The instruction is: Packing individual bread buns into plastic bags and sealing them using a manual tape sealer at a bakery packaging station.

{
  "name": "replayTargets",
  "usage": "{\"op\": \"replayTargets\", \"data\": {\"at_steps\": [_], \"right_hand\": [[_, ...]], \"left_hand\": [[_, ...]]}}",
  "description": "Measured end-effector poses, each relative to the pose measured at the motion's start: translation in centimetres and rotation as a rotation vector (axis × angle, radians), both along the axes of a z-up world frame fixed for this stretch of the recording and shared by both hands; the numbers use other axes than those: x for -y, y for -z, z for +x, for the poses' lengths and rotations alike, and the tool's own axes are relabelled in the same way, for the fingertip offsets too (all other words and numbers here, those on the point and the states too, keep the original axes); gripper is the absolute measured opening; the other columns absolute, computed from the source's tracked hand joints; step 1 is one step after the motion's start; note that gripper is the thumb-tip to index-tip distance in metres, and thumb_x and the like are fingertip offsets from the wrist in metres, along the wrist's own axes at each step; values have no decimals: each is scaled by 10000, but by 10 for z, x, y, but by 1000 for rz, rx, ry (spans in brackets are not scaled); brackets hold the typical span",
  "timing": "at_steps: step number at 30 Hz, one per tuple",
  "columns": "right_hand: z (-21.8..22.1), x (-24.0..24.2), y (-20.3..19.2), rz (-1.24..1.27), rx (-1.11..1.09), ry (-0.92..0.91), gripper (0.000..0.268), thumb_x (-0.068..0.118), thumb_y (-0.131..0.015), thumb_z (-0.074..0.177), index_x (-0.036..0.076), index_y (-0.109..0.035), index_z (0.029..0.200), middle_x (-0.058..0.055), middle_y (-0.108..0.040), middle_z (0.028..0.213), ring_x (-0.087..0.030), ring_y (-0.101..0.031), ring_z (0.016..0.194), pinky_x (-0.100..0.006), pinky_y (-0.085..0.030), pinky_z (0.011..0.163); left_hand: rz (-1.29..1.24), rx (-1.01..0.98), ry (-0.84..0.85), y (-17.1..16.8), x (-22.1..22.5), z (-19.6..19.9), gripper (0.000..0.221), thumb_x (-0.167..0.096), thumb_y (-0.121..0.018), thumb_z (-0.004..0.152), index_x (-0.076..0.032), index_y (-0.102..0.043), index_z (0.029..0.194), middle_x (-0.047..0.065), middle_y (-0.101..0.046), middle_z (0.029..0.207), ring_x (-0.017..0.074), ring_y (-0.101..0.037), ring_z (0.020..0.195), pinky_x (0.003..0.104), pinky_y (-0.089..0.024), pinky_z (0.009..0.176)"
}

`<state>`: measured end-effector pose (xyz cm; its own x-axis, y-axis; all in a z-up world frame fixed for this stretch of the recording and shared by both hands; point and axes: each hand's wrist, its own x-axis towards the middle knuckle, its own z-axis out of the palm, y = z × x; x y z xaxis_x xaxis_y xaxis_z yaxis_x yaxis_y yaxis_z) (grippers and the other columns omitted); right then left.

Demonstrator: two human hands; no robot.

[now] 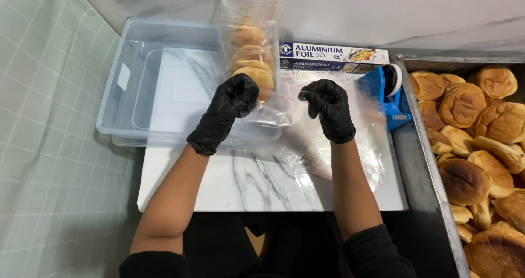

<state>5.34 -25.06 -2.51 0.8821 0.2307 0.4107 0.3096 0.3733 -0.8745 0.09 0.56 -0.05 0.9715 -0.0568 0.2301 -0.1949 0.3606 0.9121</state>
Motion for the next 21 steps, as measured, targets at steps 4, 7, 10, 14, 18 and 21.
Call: {"op": "replayTargets", "data": {"at_steps": [4, 7, 10, 14, 18, 21], "right_hand": [[-20, -9, -33, -208, 4, 115, 155, 82, -736, 936, -39, -693, 1022, -146, -702, 740, -98, -610, 503, -183, -492, 513], [-16, -9, -32, -281, 1, 154, 178, 95, -753, 935, -36, -716, 1049, -150, -669, 678, -106, -609, 505, -183, -485, 511], [-19, -12, -42, -287, 4, 157, 199, 130, -721, 968, -27, -711, 1089, -132, -655, 644, -100, -613, 525, -174, -472, 528], [-15, -5, -34, -257, -2, 55, 350, 245, -753, 929, -41, -699, 1123, -230, -726, 843, -194, -720, 674, -260, -568, 589], [-15, -7, -34, -297, -26, 89, 278, 37, -805, 857, -43, -709, 1105, -155, -705, 750, -190, -709, 610, -273, -584, 612], [-7, -2, -26, -321, -13, 124, 222, 41, -790, 892, -44, -714, 1082, -144, -683, 703, -175, -696, 604, -270, -581, 608]], "left_hand": [[73, 44, -11, 3, -5, 4, 144, -89, -693, 995, -30, -642, 875, 106, -603, 603, 141, -546, 495, 210, -463, 454], [189, 78, -17, -3, -5, -3, 97, -85, -759, 944, -64, -699, 871, 44, -675, 708, 84, -579, 641, 222, -531, 647], [195, 108, -70, 8, -4, 6, 104, -92, -757, 956, -83, -694, 874, 35, -683, 735, 66, -593, 705, 216, -537, 681], [193, 135, -118, 11, -6, 8, 85, -102, -718, 987, -71, -700, 910, 45, -699, 804, 79, -586, 801, 273, -555, 837], [143, 91, -60, -13, -3, -5, 205, -139, -660, 1027, -82, -664, 830, 22, -654, 710, 84, -567, 694, 235, -529, 731], [135, 55, -26, -25, -4, -12, 265, -152, -640, 1039, -71, -667, 788, 53, -644, 612, 85, -588, 584, 184, -500, 610]]}}
